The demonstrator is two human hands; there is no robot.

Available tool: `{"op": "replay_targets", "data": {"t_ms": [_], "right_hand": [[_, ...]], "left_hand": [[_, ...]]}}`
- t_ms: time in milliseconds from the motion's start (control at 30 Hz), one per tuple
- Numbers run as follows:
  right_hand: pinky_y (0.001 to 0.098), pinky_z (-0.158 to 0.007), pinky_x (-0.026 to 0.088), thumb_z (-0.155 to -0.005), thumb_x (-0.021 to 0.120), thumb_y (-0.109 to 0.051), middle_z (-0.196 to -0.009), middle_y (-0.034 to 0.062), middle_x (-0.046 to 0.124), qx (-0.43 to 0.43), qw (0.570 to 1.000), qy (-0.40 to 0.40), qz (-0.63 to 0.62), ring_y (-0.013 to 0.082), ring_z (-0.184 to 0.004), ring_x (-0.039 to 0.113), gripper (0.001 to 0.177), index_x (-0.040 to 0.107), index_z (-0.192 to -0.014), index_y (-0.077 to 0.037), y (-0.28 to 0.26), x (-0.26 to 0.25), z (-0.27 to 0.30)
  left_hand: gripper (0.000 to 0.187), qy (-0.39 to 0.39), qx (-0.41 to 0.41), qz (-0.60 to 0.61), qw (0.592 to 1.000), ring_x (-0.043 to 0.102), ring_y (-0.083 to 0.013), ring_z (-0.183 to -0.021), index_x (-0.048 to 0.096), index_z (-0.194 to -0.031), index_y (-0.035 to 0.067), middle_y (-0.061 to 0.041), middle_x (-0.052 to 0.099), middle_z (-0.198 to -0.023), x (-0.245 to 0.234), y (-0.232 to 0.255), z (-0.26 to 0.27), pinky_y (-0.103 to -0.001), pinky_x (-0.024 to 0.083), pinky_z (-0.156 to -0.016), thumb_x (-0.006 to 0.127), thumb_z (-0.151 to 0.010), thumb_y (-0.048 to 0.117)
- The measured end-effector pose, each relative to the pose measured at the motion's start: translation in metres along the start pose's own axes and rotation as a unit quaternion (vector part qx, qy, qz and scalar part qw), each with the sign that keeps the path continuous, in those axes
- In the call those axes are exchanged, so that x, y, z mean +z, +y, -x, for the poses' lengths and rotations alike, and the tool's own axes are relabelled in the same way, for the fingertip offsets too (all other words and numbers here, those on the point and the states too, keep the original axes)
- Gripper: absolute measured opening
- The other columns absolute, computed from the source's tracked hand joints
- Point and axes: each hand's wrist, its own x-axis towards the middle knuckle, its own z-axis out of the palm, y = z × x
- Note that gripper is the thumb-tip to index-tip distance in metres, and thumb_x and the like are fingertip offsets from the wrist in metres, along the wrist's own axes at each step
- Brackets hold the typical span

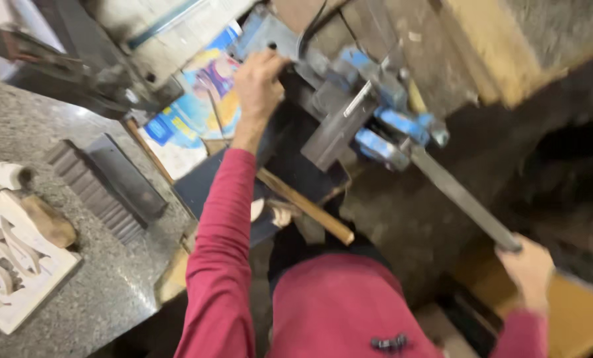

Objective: The person uses a bandsaw to cut a curved wooden piece, repeatedly checking the fit against a dark template. They then use a metal file to smooth the edges of the wood, frequently comparing the shape to the template to ensure accuracy.

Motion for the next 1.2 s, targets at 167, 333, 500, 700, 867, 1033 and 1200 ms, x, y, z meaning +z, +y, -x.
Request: {"op": "replay_targets", "data": {"t_ms": [167,333,500,700,867,1033,1200], "right_hand": [[0.0437,-0.079,0.055,-0.087,0.081,-0.043,-0.09,0.0177,0.075,0.032,0.999,-0.018,-0.019,0.0356,-0.086,0.072,0.045,0.075,-0.114,-0.008,-0.027,-0.014,0.004],[0.0411,-0.095,0.052,-0.098,0.077,-0.032,-0.111,0.0131,0.073,-0.215,0.957,0.191,-0.042,0.031,-0.102,0.07,0.031,0.073,-0.113,-0.005,-0.121,-0.045,0.007],[0.0395,-0.093,0.054,-0.092,0.073,-0.015,-0.111,0.0109,0.073,-0.439,0.88,0.098,-0.152,0.0299,-0.106,0.07,0.019,0.074,-0.109,-0.007,-0.298,-0.061,0.046],[0.0368,-0.083,0.054,-0.087,0.074,-0.016,-0.103,0.0116,0.075,-0.617,0.763,-0.071,-0.181,0.0286,-0.094,0.071,0.019,0.074,-0.102,-0.003,-0.468,-0.061,0.102],[0.0345,-0.085,0.058,-0.1,0.065,-0.015,-0.096,0.0117,0.076,-0.462,0.724,-0.318,-0.402,0.026,-0.088,0.072,0.02,0.072,-0.102,0.004,-0.509,-0.123,0.158],[0.0332,-0.073,0.06,-0.104,0.059,-0.018,-0.085,0.0105,0.075,-0.533,0.575,-0.371,-0.497,0.0232,-0.076,0.074,0.028,0.068,-0.09,0.006,-0.535,-0.186,0.199],[0.0335,-0.075,0.06,-0.104,0.06,-0.017,-0.088,0.0118,0.075,-0.546,0.59,-0.327,-0.497,0.0242,-0.079,0.073,0.026,0.068,-0.094,0.005,-0.536,-0.179,0.224]], "left_hand": [[0.022,0.059,-0.027,0.068,0.996,0.07,-0.0199,-0.091,0.074,-0.101,0.01,-0.004,0.071,-0.096,-0.068,0.032,-0.016,-0.032,0.055,-0.078,0.076,-0.085,-0.006],[0.03,0.081,-0.227,0.395,0.886,0.065,-0.0098,-0.092,0.068,-0.117,0.004,-0.001,0.069,-0.106,-0.15,0.073,0.008,-0.025,0.054,-0.084,0.07,-0.091,-0.011],[0.046,0.179,-0.302,0.559,0.751,0.065,-0.0109,-0.097,0.059,-0.139,0.006,-0.004,0.069,-0.113,-0.221,0.079,0.09,-0.027,0.054,-0.091,0.066,-0.097,-0.01],[0.05,0.308,-0.328,0.6,0.662,0.064,-0.013,-0.098,0.056,-0.148,-0.004,-0.008,0.069,-0.119,-0.292,0.062,0.196,-0.027,0.053,-0.091,0.064,-0.099,-0.008],[0.05,0.392,-0.353,0.574,0.627,0.066,-0.0137,-0.096,0.056,-0.145,-0.004,-0.008,0.07,-0.117,-0.323,0.064,0.272,-0.027,0.056,-0.089,0.065,-0.097,-0.008],[0.049,0.383,-0.369,0.6,0.598,0.069,-0.015,-0.093,0.057,-0.144,-0.003,-0.007,0.069,-0.109,-0.333,0.06,0.282,-0.026,0.056,-0.086,0.066,-0.096,-0.008],[0.047,0.347,-0.345,0.627,0.606,0.068,-0.0141,-0.093,0.058,-0.144,-0.003,-0.007,0.07,-0.111,-0.325,0.051,0.28,-0.027,0.056,-0.086,0.068,-0.098,-0.005]]}}
